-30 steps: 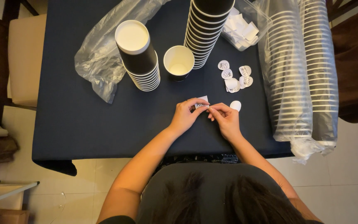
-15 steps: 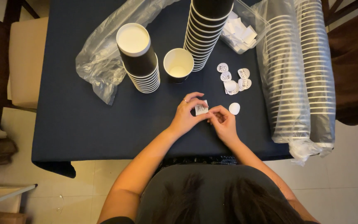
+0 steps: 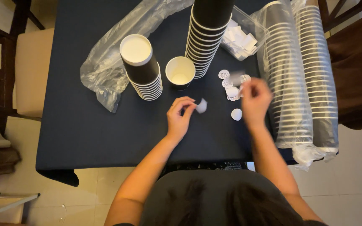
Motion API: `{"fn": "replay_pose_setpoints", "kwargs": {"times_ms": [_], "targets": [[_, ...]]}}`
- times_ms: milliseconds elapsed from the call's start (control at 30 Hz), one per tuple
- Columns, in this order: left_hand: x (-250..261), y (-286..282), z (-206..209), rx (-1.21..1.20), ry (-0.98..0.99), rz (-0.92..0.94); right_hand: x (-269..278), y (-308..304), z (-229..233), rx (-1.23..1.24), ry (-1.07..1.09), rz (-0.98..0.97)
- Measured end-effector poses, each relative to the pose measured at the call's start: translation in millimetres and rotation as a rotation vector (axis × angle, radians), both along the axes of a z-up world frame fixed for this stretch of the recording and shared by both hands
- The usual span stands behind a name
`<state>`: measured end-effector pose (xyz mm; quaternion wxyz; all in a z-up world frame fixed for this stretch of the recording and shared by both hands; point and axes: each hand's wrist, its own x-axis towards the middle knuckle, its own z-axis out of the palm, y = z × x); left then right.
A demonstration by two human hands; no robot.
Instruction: Applying small circular labels to the sides of black paper cups.
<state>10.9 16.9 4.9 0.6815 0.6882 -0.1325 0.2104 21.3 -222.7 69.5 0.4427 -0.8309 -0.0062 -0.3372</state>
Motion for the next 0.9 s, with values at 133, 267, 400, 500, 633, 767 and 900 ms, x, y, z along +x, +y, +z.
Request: {"fn": "replay_pose_setpoints", "kwargs": {"times_ms": [133, 267, 400, 500, 633, 767, 900], "targets": [[-11, -6, 7, -0.254, 0.054, -0.084, 89, -19, 11, 0.357, -0.045, -0.101], [-25, 5, 33, -0.076, -0.122, 0.050, 136, -60, -43, 0.291, 0.264, -0.096], [-42, 29, 66, 0.100, -0.275, 0.125, 47, 17, 33, 0.189, 0.381, 0.149], [-46, 33, 78, 0.149, -0.369, 0.055, -7, 58, 75, 0.173, 0.609, 0.683], [-45, 38, 101, 0.188, -0.477, -0.017, -28, 69, 84, 0.120, 0.551, 0.784], [-31, 54, 96, 0.205, -0.606, 0.066, -23, 57, 79, 0.134, 0.399, 0.752], [2, 89, 92, 0.287, -0.476, 0.464, -14, 67, 101, 0.181, 0.236, 0.670]]}}
